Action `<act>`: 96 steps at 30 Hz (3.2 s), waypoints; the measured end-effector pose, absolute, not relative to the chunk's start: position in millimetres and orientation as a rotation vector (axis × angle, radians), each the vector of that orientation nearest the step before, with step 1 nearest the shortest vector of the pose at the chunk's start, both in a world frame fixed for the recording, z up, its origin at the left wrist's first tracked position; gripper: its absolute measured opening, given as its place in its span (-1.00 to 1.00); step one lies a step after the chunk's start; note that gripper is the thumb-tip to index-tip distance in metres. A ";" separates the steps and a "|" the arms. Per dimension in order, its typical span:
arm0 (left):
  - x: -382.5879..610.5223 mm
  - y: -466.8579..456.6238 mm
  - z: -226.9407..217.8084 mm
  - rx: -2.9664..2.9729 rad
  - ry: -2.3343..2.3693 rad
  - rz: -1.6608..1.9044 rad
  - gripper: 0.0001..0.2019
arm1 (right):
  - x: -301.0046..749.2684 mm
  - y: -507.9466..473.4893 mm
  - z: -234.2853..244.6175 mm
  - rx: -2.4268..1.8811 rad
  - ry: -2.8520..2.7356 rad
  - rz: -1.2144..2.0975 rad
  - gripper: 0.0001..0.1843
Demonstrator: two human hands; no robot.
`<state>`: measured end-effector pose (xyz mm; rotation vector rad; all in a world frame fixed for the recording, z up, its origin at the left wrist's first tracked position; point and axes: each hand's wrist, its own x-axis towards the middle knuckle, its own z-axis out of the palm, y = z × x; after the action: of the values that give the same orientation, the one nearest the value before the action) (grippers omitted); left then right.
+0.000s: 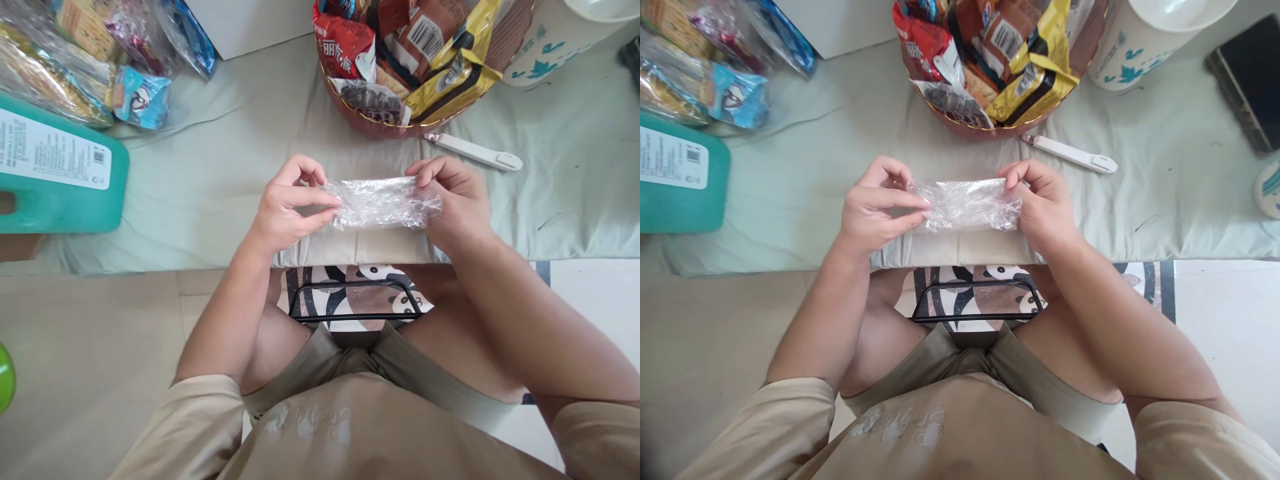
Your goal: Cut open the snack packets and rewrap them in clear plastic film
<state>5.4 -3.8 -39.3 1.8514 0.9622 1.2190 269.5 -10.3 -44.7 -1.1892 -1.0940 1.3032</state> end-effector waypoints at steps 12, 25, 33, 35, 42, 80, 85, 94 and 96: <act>6.1 -9.0 -31.0 1.537 1.057 1.180 -0.70 | 269.4 -10.3 -46.7 -1.184 -1.105 1.327 -0.62; 10.3 -11.0 -33.1 1.377 1.062 1.073 -0.74 | 269.2 -8.3 -48.4 -1.211 -1.117 1.352 -0.62; 5.3 -6.6 -36.9 1.339 0.980 1.293 -0.78 | 267.7 -10.5 -42.2 -1.192 -1.087 1.281 -0.74; 3.3 -2.6 -39.9 1.306 0.975 1.354 -0.78 | 268.4 -11.3 -40.7 -1.169 -1.148 1.242 -0.79; 12.4 -8.5 -34.2 1.744 0.894 1.108 -0.79 | 275.3 -11.6 -38.0 -1.221 -1.586 0.929 -0.70; 28.1 -21.2 -35.6 2.445 1.166 0.581 -0.81 | 277.3 -23.1 -33.7 -1.158 -2.293 0.323 -0.83; 27.7 -21.9 -33.4 2.455 1.130 0.493 -0.95 | 261.5 -31.8 -37.0 -1.071 -2.440 0.282 -0.75; 19.9 -20.7 -25.8 2.443 1.157 0.377 -0.90 | 271.7 -27.7 -35.1 -1.152 -2.549 0.507 -0.76; 18.2 -20.6 -24.9 2.442 1.168 0.386 -0.89 | 271.0 -27.7 -33.4 -1.161 -2.561 0.517 -0.76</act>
<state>18.2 -20.6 -24.9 2.4422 1.1679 0.3864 271.0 -27.7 -33.4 -1.1613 -2.5613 0.5167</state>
